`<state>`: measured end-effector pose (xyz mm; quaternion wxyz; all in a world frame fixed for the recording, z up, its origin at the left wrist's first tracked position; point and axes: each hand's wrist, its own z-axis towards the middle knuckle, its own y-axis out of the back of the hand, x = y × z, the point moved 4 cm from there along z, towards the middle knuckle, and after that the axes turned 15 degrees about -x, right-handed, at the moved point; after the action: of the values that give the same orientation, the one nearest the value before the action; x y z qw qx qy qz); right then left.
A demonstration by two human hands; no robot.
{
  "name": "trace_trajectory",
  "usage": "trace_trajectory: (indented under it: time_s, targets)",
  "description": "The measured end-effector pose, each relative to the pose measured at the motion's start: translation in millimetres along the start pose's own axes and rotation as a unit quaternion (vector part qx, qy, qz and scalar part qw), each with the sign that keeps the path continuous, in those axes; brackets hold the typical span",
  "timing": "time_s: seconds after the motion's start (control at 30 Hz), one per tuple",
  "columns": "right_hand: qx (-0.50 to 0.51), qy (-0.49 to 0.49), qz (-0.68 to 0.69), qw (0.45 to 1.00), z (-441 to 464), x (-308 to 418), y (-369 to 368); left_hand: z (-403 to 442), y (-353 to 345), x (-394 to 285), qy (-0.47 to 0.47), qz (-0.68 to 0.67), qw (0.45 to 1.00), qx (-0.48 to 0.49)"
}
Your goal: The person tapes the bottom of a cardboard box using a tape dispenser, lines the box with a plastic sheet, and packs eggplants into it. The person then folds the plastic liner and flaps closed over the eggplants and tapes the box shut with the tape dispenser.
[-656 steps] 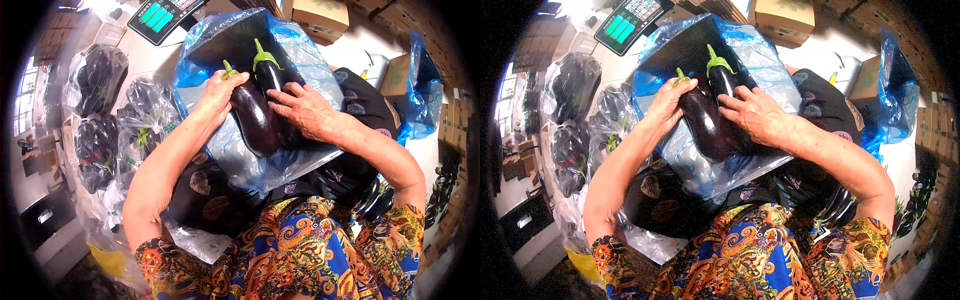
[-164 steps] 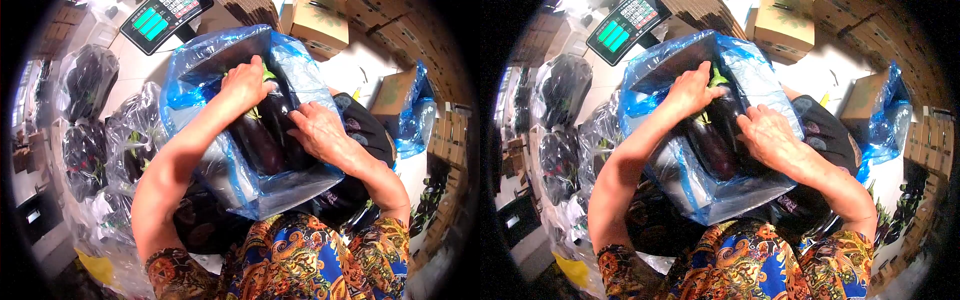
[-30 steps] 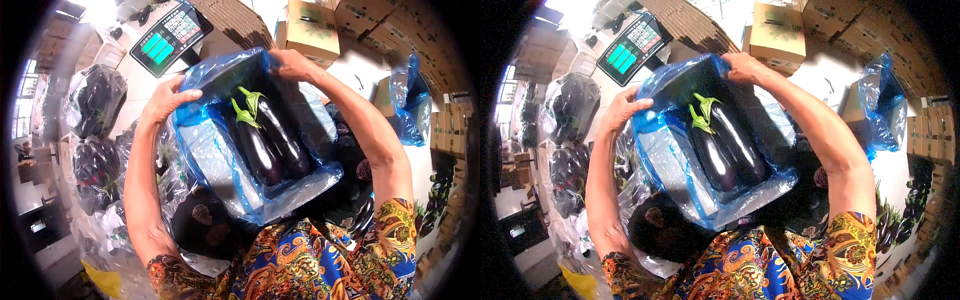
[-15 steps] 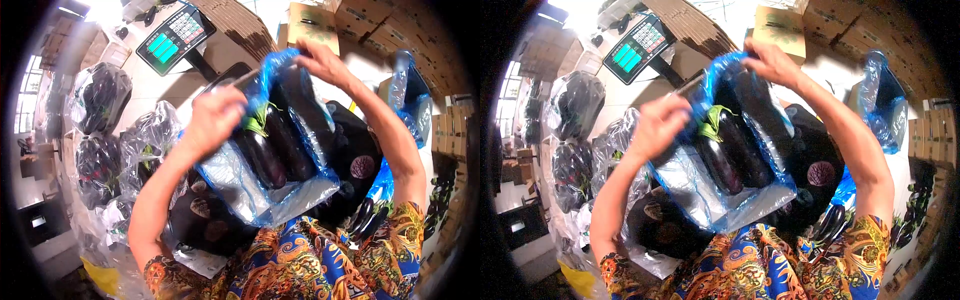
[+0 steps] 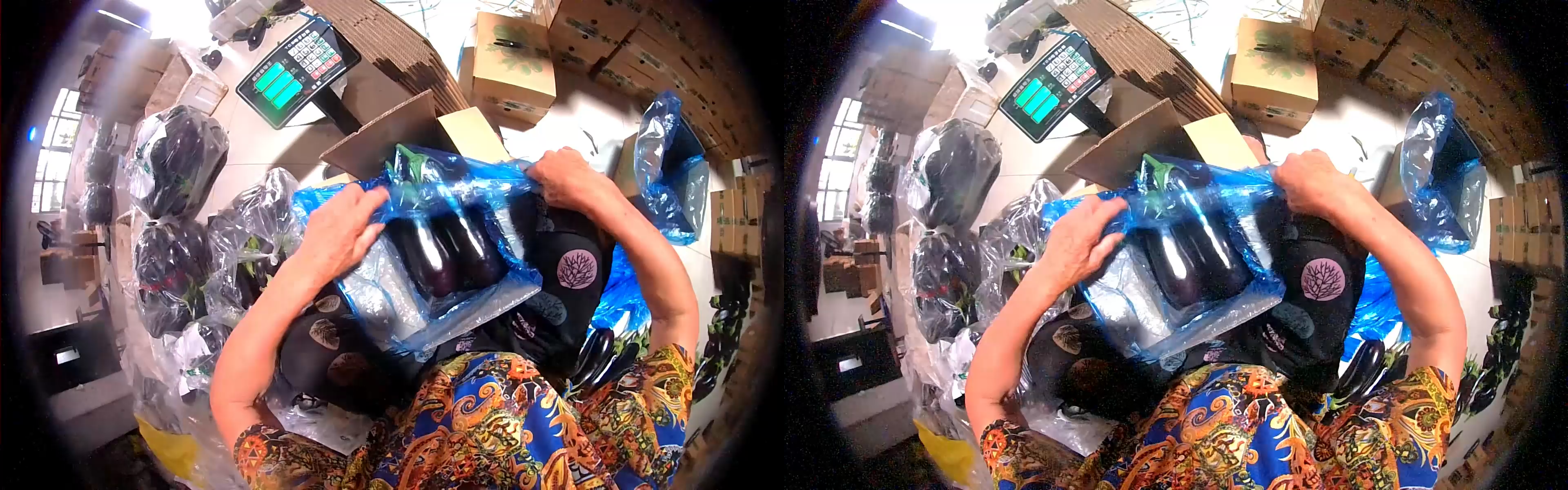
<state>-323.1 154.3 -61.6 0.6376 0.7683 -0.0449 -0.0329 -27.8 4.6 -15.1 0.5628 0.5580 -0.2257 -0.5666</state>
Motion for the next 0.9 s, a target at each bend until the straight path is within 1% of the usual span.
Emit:
trace_trajectory:
  time_s: [0.03,0.1,0.17,0.2,0.23,0.3,0.33,0.37,0.4,0.43,0.47,0.5,0.57,0.6,0.63,0.67,0.73,0.77,0.83,0.9]
  targets:
    - [0.007,0.009,0.008,1.000,-5,7,3,-3,1,7,0.019,0.043,0.999,0.007]
    - [0.025,0.030,0.018,0.999,-24,28,17,-22,-17,45,-0.003,0.079,0.997,-0.025]
    - [0.069,0.090,0.153,0.982,-49,71,45,-31,-31,79,0.037,0.062,0.997,-0.016]
    - [0.043,0.129,0.200,0.970,-59,90,49,-30,-34,84,0.055,0.068,0.996,-0.013]
    - [0.017,0.168,0.245,0.955,-69,107,53,-27,-38,80,0.042,0.087,0.995,-0.015]
    - [0.064,0.200,0.397,0.894,-79,138,65,-19,-42,72,0.020,0.126,0.991,-0.025]
    - [0.090,0.242,0.490,0.832,-82,149,66,-18,-42,73,0.029,0.118,0.992,-0.021]
    - [0.068,0.254,0.601,0.754,-79,146,72,-17,-43,76,0.022,0.113,0.993,-0.020]
    - [-0.014,0.153,0.603,0.783,-73,129,78,-18,-44,81,0.017,0.109,0.994,-0.018]
    - [-0.094,0.049,0.591,0.799,-70,106,83,-20,-46,85,0.013,0.104,0.994,-0.016]
    - [-0.158,0.005,0.471,0.868,-66,85,73,-23,-47,88,0.008,0.109,0.994,-0.013]
    - [-0.219,-0.040,0.338,0.915,-64,64,57,-25,-48,90,0.014,0.106,0.994,-0.008]
    - [-0.077,-0.077,0.324,0.940,-71,40,4,-27,-50,92,-0.010,0.103,0.994,-0.036]
    - [-0.022,-0.097,0.252,0.963,-75,39,-10,-26,-50,91,-0.015,0.090,0.995,-0.046]
    - [-0.068,-0.056,0.222,0.971,-79,46,-20,-26,-50,91,-0.011,0.088,0.995,-0.045]
    - [-0.043,-0.082,0.186,0.978,-92,45,-29,-27,-50,90,-0.007,0.088,0.995,-0.042]
    - [-0.004,-0.128,0.105,0.986,-100,66,-11,-28,-48,90,0.004,0.086,0.996,-0.035]
    - [-0.023,-0.133,0.078,0.988,-105,67,-25,-28,-47,88,0.007,0.086,0.996,-0.031]
    - [0.073,-0.171,0.072,0.980,-108,67,-27,-25,-44,83,0.012,0.082,0.996,-0.027]
    - [0.061,-0.142,0.121,0.981,-117,62,-27,-26,-44,82,0.004,0.074,0.997,-0.028]
